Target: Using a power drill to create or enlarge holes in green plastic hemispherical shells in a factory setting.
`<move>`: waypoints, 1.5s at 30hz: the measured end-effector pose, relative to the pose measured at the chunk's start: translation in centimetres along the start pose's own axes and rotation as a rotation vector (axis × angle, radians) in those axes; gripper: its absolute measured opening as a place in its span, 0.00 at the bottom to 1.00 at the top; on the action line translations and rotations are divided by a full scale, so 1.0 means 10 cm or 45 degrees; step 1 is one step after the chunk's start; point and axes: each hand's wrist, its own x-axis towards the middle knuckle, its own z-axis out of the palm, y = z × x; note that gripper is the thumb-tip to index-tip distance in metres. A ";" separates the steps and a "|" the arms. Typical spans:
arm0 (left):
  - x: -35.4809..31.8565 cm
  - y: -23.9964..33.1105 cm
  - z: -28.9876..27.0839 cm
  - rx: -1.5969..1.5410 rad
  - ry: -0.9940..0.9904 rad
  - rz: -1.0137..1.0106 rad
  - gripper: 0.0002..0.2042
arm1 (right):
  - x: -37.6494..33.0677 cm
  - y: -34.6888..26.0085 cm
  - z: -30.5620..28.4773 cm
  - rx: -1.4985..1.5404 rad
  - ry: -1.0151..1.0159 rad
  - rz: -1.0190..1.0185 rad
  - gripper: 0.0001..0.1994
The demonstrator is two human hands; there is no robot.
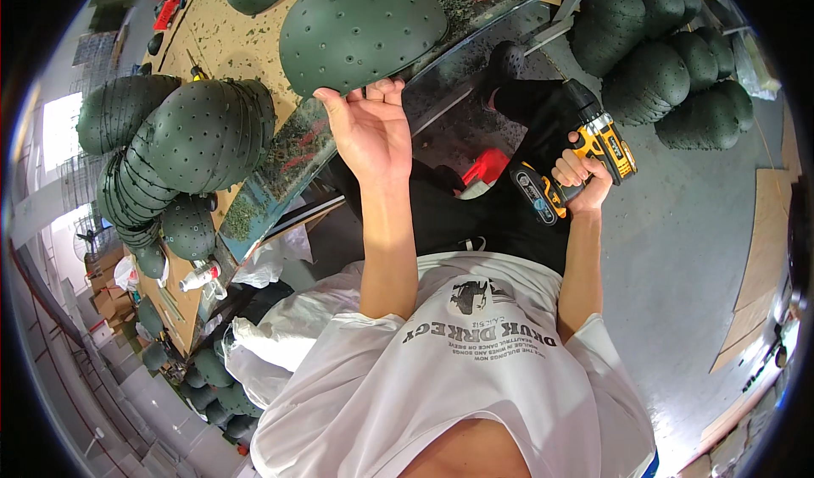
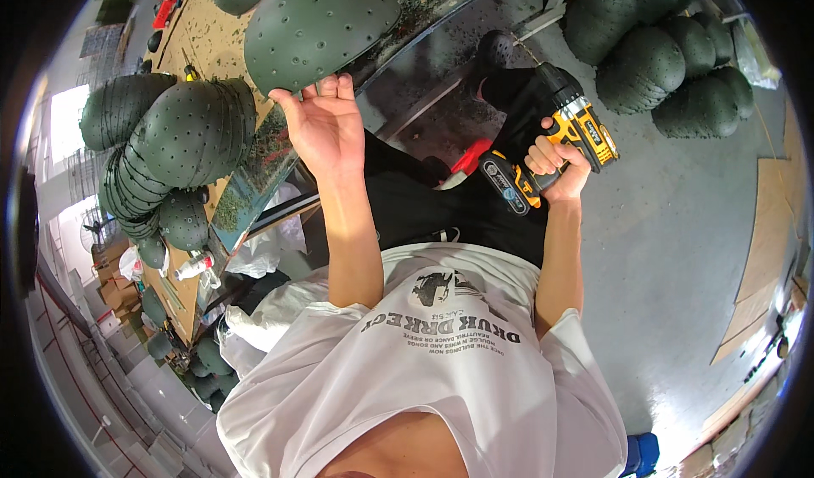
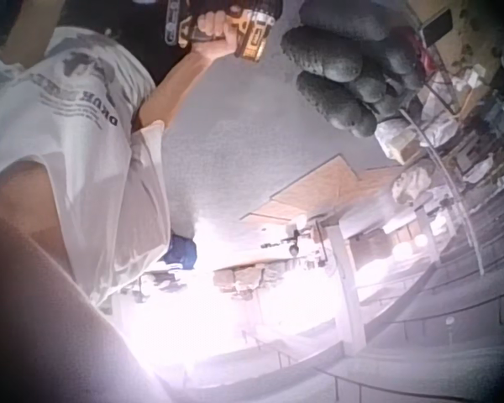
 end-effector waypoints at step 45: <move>-0.16 -0.02 0.07 0.195 0.039 -0.027 0.07 | 0.00 0.00 -0.01 -0.040 -0.037 0.005 0.20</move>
